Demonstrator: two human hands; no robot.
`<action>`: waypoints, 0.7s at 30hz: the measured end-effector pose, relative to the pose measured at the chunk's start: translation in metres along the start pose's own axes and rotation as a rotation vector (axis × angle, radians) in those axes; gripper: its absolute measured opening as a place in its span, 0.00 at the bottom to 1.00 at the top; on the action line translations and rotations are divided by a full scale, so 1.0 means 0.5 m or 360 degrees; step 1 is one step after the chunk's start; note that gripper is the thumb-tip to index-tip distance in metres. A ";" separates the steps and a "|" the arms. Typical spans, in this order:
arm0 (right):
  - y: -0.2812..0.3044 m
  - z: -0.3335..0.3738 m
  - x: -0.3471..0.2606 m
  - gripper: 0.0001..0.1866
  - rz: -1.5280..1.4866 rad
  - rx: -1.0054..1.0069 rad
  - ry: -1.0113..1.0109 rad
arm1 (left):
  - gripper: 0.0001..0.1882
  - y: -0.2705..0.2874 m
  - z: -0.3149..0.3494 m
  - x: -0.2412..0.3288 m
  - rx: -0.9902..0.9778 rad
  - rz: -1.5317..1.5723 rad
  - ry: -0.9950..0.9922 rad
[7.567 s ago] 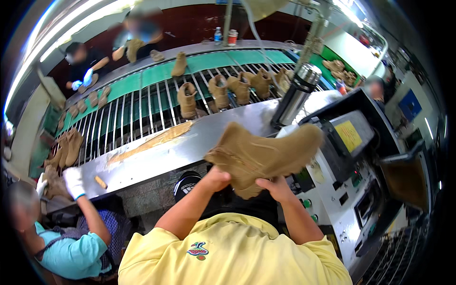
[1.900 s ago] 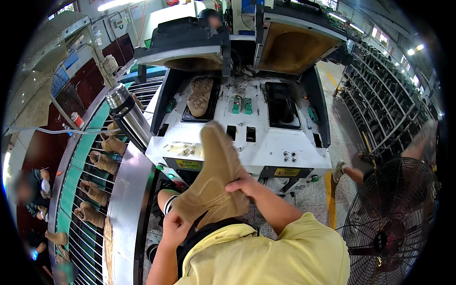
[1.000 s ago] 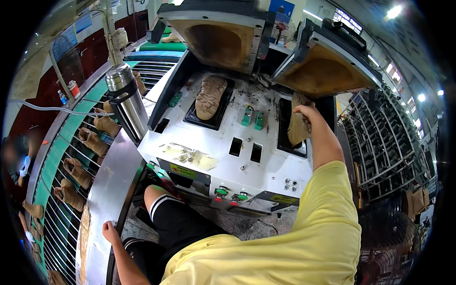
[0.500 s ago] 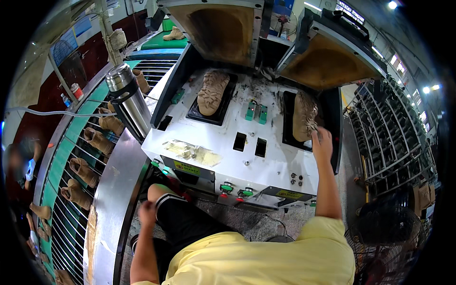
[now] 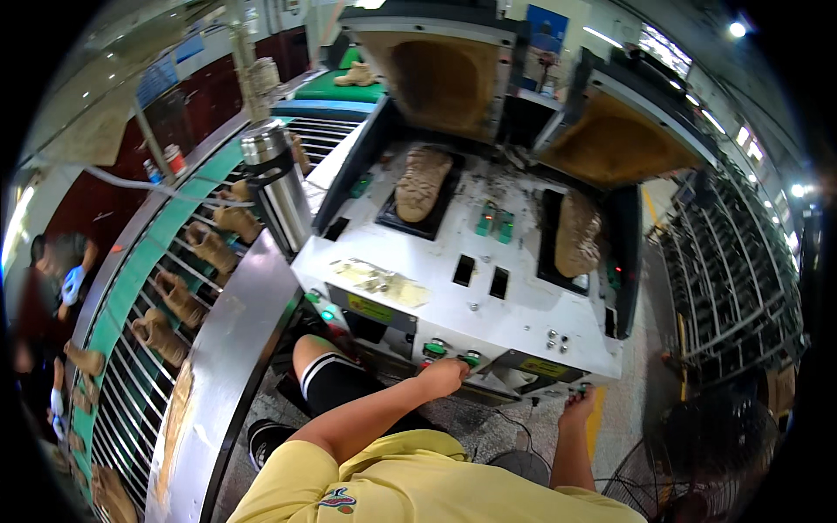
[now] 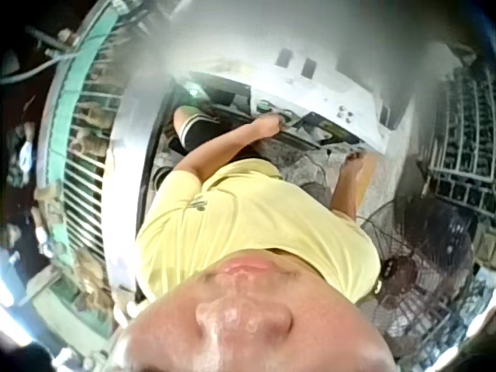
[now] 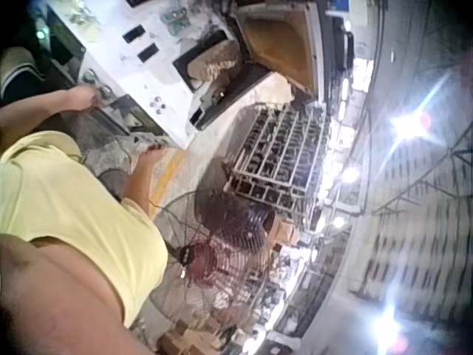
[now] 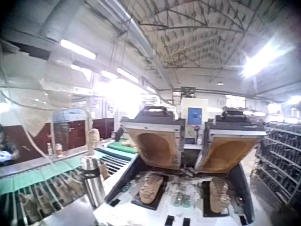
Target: The person picks up boots from a conveyor belt, places them into a dual-chamber machine to heat or press them, and returns them to the conveyor belt.
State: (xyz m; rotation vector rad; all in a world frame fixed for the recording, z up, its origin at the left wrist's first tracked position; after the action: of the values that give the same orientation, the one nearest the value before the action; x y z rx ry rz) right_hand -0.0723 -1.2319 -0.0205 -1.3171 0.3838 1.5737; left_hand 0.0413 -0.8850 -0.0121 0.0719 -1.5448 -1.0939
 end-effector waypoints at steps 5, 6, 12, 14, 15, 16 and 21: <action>-0.220 0.222 0.096 0.12 0.1022 -0.1138 0.1046 | 0.12 0.176 0.177 -0.176 0.0588 0.0043 0.0386; -0.319 0.332 0.084 0.14 0.1292 -0.1538 0.1133 | 0.12 0.223 0.239 -0.243 0.0820 0.0069 0.0597; -0.728 0.525 0.055 0.21 0.1060 -0.1744 0.1754 | 0.13 0.428 0.724 -0.489 0.2016 -0.0132 0.1431; -0.896 0.496 0.062 0.31 0.1092 -0.1563 0.1812 | 0.13 0.445 0.874 -0.497 0.2259 -0.0328 0.1766; -0.979 0.476 0.057 0.35 0.1146 -0.1390 0.1938 | 0.14 0.445 0.937 -0.495 0.2349 -0.0365 0.1891; -1.051 0.452 0.050 0.39 0.1259 -0.1149 0.1955 | 0.14 0.436 0.994 -0.489 0.2431 -0.0398 0.2016; -1.282 0.324 0.102 0.57 0.2341 -0.0609 0.0761 | 0.16 0.358 1.178 -0.501 0.2484 -0.0417 0.2265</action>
State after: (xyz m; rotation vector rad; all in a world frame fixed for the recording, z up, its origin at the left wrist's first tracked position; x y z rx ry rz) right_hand 0.3746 -0.8006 0.2114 -1.8270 1.6977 2.5363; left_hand -0.2612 -0.2936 -0.0093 1.7031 -0.6421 0.3528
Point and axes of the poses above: each hand's wrist, its own z-axis away from the middle knuckle, its own y-axis out of the back of the hand, x = y × z, the point moved 8 cm from there along -z, towards the middle knuckle, and after that the axes turned 1 degree about y, right-handed, at the moved point
